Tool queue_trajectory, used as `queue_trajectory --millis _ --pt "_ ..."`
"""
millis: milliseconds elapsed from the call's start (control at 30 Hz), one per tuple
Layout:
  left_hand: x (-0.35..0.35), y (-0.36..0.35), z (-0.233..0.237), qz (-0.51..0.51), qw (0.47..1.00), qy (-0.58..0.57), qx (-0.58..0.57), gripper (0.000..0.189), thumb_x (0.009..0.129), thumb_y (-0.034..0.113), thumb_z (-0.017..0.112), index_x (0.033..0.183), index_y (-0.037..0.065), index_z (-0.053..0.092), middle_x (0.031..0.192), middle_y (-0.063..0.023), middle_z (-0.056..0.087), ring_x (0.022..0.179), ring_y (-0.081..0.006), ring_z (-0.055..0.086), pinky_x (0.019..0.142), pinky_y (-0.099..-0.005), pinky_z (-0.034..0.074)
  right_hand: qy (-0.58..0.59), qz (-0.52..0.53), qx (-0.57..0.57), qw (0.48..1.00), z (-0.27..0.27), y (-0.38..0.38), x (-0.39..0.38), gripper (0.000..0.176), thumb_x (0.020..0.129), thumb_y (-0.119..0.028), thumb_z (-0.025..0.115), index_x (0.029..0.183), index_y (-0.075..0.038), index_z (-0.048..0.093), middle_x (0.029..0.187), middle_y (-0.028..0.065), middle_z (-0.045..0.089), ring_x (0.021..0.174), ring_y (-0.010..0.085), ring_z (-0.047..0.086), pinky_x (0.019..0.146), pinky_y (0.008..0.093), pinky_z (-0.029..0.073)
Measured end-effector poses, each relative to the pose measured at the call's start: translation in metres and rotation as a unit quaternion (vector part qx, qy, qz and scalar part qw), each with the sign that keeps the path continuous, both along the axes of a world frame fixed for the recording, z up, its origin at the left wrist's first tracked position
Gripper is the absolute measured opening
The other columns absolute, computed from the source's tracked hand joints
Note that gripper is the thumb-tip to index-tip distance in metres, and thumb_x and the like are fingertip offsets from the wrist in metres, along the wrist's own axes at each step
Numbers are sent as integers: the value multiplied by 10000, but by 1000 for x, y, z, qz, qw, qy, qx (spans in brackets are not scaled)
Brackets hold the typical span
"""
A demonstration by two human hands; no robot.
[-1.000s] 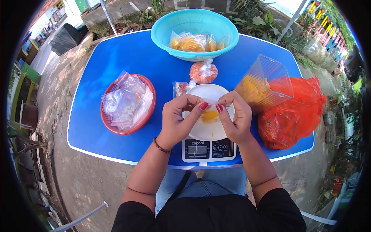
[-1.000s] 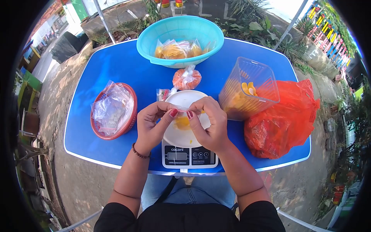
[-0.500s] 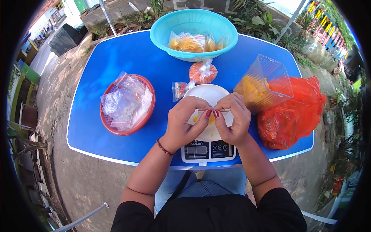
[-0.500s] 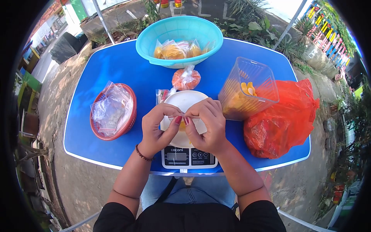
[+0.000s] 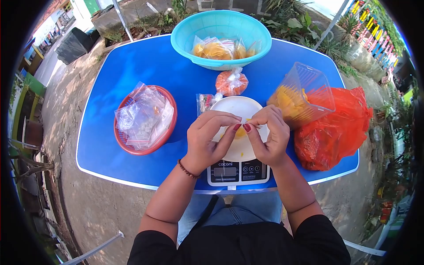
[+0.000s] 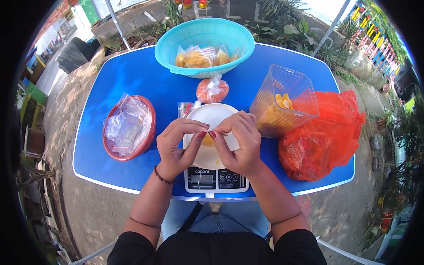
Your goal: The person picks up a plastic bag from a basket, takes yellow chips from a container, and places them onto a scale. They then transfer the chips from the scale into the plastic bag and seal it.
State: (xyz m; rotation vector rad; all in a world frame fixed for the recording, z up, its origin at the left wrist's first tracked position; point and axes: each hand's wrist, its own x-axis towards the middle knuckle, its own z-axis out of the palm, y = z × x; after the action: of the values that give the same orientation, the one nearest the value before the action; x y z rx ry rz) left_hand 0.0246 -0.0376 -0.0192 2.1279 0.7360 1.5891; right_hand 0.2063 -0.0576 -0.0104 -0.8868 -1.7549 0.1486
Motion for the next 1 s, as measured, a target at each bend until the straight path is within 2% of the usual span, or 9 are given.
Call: queue_trajectory --millis 133,333,433,533,633,733,833,933,1000 --pt "-4 0 0 2 999 -6 -38 65 835 -10 728 893 16 710 936 -122 744 856 -219 717 769 -297 545 33 -8 -10 999 -2 3 0 113 777 -55 775 781 -62 662 724 23 632 694 195 575 717 327 385" --pt "-6 2 -1 1 999 -3 -46 23 857 13 722 874 8 706 903 -124 740 833 -214 714 759 -293 539 62 30 -85 994 -5 2 6 146 806 -88 789 776 -37 656 728 39 627 702 183 580 735 311 409" --pt "-7 2 -6 -36 996 -20 -84 93 866 20 718 948 -3 679 947 -122 723 851 -204 705 772 -294 533 179 114 -170 962 -10 0 3 144 860 -94 767 829 -23 646 774 37 629 731 131 580 735 279 441" --pt "-9 8 -9 -111 986 -42 -116 279 858 19 725 1108 -8 606 1026 -123 693 915 -184 684 801 -289 525 319 185 -219 903 -15 1 -1 158 902 -114 745 914 -10 627 840 35 622 767 94 574 739 256 475" --pt "-5 6 -12 -130 970 -68 -195 447 820 35 762 1213 -11 553 1066 -116 680 907 -157 667 779 -283 528 376 204 -235 873 -21 6 6 191 919 -119 732 1001 -8 600 904 33 614 798 83 576 743 249 492" --pt "0 6 -12 -142 949 -140 -246 519 835 13 758 1276 6 485 1086 -112 665 886 -133 650 777 -264 530 387 152 -258 872 -11 4 0 281 936 -85 696 1136 -12 513 938 43 609 836 90 598 742 239 503" --pt "0 6 -10 -133 934 -173 -285 544 855 -13 739 1297 15 422 1113 -111 631 1000 -152 650 871 -276 537 393 166 -218 878 -4 1 -16 424 941 -25 657 1256 -36 373 961 50 609 876 103 618 741 245 520" --pt "1 9 -16 -130 926 -218 -279 497 849 -24 747 1257 7 465 1140 -107 620 971 -134 648 865 -263 539 293 158 -200 921 -18 3 -16 528 937 20 630 1310 -60 266 954 58 606 887 124 640 767 258 539" --pt "2 12 -22 -111 938 -197 -262 444 838 9 773 1206 4 524 1089 -96 643 860 -102 643 747 -234 529 288 164 -191 924 -21 4 -13 463 933 33 632 1267 -45 321 955 63 607 891 125 648 788 257 543"
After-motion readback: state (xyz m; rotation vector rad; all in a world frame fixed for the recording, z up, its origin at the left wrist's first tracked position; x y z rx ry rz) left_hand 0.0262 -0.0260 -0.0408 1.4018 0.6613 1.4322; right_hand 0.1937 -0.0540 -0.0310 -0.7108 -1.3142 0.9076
